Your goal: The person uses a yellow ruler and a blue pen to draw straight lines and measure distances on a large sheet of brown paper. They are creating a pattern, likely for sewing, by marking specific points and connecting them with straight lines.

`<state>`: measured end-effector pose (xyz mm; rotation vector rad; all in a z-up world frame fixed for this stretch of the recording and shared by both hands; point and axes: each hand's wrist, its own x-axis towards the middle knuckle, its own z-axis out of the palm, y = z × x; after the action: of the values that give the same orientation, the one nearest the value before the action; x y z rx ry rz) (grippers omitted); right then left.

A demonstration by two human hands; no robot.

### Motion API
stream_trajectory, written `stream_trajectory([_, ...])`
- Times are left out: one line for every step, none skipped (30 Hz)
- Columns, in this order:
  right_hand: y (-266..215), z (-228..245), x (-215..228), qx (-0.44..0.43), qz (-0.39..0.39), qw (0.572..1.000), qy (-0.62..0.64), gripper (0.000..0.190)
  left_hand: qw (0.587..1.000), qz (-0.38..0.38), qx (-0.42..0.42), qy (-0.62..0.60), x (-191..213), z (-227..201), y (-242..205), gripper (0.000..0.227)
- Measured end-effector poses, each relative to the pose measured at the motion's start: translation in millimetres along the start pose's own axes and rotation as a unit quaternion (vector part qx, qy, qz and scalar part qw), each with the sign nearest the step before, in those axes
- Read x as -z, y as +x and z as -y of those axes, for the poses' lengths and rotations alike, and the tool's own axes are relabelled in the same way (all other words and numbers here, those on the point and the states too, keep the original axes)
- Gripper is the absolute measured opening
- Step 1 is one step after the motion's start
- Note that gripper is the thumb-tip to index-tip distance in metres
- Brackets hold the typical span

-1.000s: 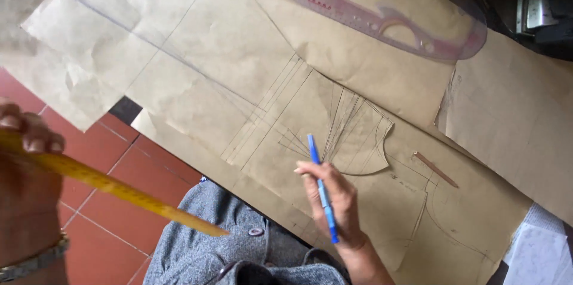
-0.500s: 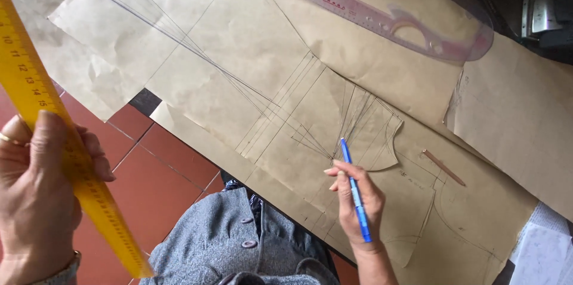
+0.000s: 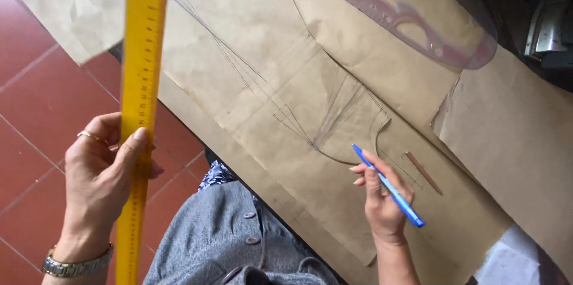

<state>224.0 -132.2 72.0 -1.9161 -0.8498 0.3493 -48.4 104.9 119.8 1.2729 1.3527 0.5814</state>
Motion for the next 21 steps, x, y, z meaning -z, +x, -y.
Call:
stream_trajectory([0,-3,11,0.001,0.007,1.000,-0.003,0.029,1.000,-0.003,0.005,-0.004,-6,6,-8,0.025])
stream_trajectory([5,-7,15,0.009,0.000,1.000,-0.021,0.029,1.000,-0.005,0.022,0.004,-9,9,-11,0.020])
stream_trajectory([10,-10,19,0.017,-0.008,0.999,-0.038,0.030,0.999,-0.007,0.039,0.011,-12,11,-12,0.017])
stream_trajectory([15,-11,17,0.021,-0.006,0.999,-0.038,0.030,0.999,-0.010,0.038,0.008,-16,9,-13,0.017])
stream_trajectory([19,-11,15,0.022,-0.014,0.999,-0.035,0.033,0.996,-0.020,0.066,0.057,-20,7,-14,0.019])
stream_trajectory([21,-10,14,0.019,-0.022,0.999,-0.033,0.036,0.989,-0.029,0.096,0.106,-22,6,-16,0.023])
stream_trajectory([20,-13,8,0.020,-0.020,0.999,-0.033,0.036,0.989,-0.030,0.098,0.104,-22,14,-14,0.023])
stream_trajectory([21,-18,2,0.010,-0.021,1.000,0.012,0.035,0.990,-0.006,0.058,0.125,-23,23,-11,0.023])
stream_trajectory([23,-22,-5,0.000,-0.022,0.998,0.056,0.033,0.989,0.018,0.018,0.146,-23,32,-7,0.022])
stream_trajectory([24,-22,-14,0.008,-0.017,0.998,0.061,0.033,0.990,0.009,0.016,0.143,-25,39,-5,0.022])
stream_trajectory([26,-23,-23,-0.022,-0.025,0.996,0.088,0.034,0.980,0.011,0.001,0.199,-26,46,-3,0.020])
stream_trajectory([25,-24,-30,-0.055,-0.035,0.992,0.111,0.034,0.967,0.017,-0.013,0.254,-29,54,-2,0.021])
stream_trajectory([32,-23,-38,-0.050,-0.031,0.992,0.113,0.034,0.968,0.011,-0.013,0.252,-30,56,0,0.021])
stream_trajectory([36,-21,-44,-0.036,-0.017,0.991,0.127,0.034,0.961,0.027,-0.016,0.276,-32,59,0,0.025])
stream_trajectory([40,-20,-50,-0.022,-0.003,0.990,0.141,0.035,0.953,0.044,-0.019,0.300,-35,62,-1,0.031])
stream_trajectory([44,-17,-52,-0.021,0.002,0.990,0.141,0.035,0.954,0.041,-0.015,0.297,-36,69,-3,0.031])
stream_trajectory([49,-13,-55,-0.018,0.007,0.989,0.150,0.026,0.946,0.037,-0.046,0.320,-37,76,-4,0.033])
stream_trajectory([56,-10,-60,-0.013,0.009,0.987,0.160,0.019,0.936,0.032,-0.080,0.342,-38,83,-2,0.036])
stream_trajectory([62,-11,-64,-0.009,0.011,0.987,0.161,0.019,0.937,0.028,-0.080,0.340,-41,80,-3,0.036])
stream_trajectory([67,-11,-67,0.007,0.023,0.986,0.165,0.017,0.939,0.042,-0.047,0.338,-44,77,-6,0.037])
stream_trajectory([71,-11,-70,0.024,0.035,0.985,0.168,0.015,0.940,0.056,-0.014,0.336,-47,75,-9,0.041])
